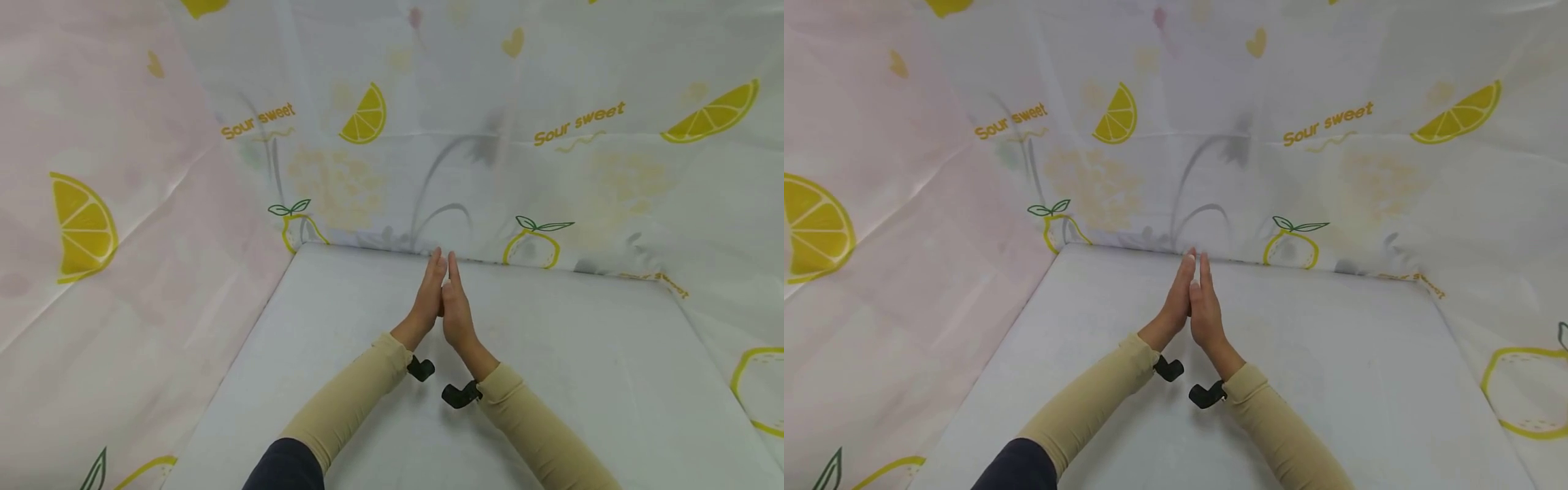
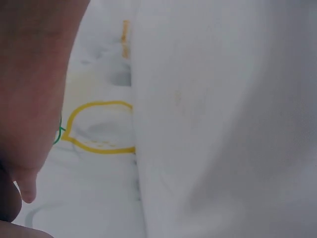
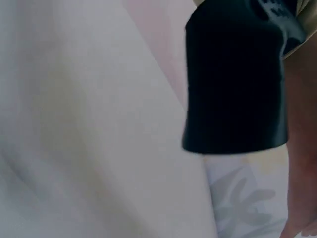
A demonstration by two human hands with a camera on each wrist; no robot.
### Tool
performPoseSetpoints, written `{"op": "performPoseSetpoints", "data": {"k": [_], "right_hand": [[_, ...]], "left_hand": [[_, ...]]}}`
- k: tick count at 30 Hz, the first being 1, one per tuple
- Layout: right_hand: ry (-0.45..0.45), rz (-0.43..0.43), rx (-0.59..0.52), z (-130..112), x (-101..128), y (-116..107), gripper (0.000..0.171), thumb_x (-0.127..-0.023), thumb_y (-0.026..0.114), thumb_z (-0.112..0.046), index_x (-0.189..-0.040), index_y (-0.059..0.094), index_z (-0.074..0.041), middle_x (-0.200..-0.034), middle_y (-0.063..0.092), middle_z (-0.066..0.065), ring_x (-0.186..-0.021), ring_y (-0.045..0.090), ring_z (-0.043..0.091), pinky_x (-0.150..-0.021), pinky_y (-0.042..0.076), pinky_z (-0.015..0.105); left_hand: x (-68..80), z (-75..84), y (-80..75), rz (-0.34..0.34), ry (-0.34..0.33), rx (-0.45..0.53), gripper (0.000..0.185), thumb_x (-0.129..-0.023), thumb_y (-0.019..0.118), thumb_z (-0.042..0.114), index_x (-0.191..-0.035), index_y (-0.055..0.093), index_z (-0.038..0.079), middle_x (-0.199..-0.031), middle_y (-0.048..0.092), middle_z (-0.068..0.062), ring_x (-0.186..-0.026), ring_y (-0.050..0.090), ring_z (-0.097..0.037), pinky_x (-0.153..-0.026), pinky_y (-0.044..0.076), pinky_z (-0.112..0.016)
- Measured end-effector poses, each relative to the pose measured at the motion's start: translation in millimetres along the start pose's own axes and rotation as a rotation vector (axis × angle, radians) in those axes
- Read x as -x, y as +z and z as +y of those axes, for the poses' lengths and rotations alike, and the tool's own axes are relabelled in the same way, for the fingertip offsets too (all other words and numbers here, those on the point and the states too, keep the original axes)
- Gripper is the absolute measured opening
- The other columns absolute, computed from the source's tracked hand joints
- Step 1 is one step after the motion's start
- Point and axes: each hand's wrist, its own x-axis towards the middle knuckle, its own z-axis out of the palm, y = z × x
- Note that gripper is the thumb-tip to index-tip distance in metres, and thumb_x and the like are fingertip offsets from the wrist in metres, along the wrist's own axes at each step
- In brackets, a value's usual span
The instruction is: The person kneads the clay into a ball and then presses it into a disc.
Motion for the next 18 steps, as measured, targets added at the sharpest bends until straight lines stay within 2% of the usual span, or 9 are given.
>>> {"op": "performPoseSetpoints", "data": {"k": [1, 4, 8, 12, 18], "right_hand": [[-0.012, 0.006, -0.003, 3, -1, 0, 0.056, -0.105, 0.024, 0.004, -0.158, 0.008, 0.01, -0.166, 0.011, 0.026, -0.152, 0.014, 0.035, -0.122, 0.015, 0.049], [-0.04, 0.03, -0.019, 14, -5, 1, 0.057, -0.106, 0.023, -0.001, -0.16, 0.007, 0.005, -0.168, 0.008, 0.021, -0.154, 0.012, 0.034, -0.123, 0.011, 0.053], [-0.058, 0.064, -0.034, 16, -13, -2, 0.058, -0.11, 0.025, -0.02, -0.163, 0.008, -0.004, -0.17, 0.01, 0.014, -0.155, 0.012, 0.026, -0.125, 0.01, 0.044], [-0.063, 0.085, -0.054, 17, -21, -6, 0.062, -0.111, 0.026, -0.035, -0.164, 0.009, -0.008, -0.17, 0.009, 0.012, -0.156, 0.009, 0.02, -0.125, 0.009, 0.038], [0.044, 0.073, -0.126, -13, -27, -15, 0.059, -0.109, 0.024, -0.019, -0.161, 0.005, 0.005, -0.169, 0.005, 0.017, -0.156, 0.005, 0.023, -0.125, 0.009, 0.04]], "left_hand": [[-0.2, 0.1, 0.1, -0.005, 0.0, 0.0, 0.081, -0.102, 0.034, 0.064, -0.165, 0.014, 0.016, -0.171, 0.007, -0.004, -0.156, 0.004, -0.023, -0.124, 0.005, -0.053], [-0.7, 0.3, 0.2, -0.009, 0.003, 0.008, 0.085, -0.101, 0.035, 0.066, -0.165, 0.013, 0.014, -0.171, 0.007, -0.005, -0.156, 0.004, -0.023, -0.124, 0.005, -0.053], [-2.2, -1.0, 0.3, -0.033, 0.02, 0.025, 0.088, -0.1, 0.035, 0.066, -0.165, 0.011, 0.011, -0.17, 0.007, -0.007, -0.156, 0.005, -0.024, -0.124, 0.005, -0.053], [-1.3, -3.7, 2.4, -0.061, 0.02, 0.015, 0.086, -0.101, 0.033, 0.066, -0.165, 0.01, 0.013, -0.17, 0.007, -0.006, -0.155, 0.008, -0.023, -0.124, 0.007, -0.052], [3.8, -8.0, 3.3, -0.099, 0.006, -0.035, 0.073, -0.107, 0.021, 0.056, -0.165, 0.007, 0.014, -0.171, 0.006, 0.0, -0.155, 0.006, -0.017, -0.124, 0.007, -0.048]]}}
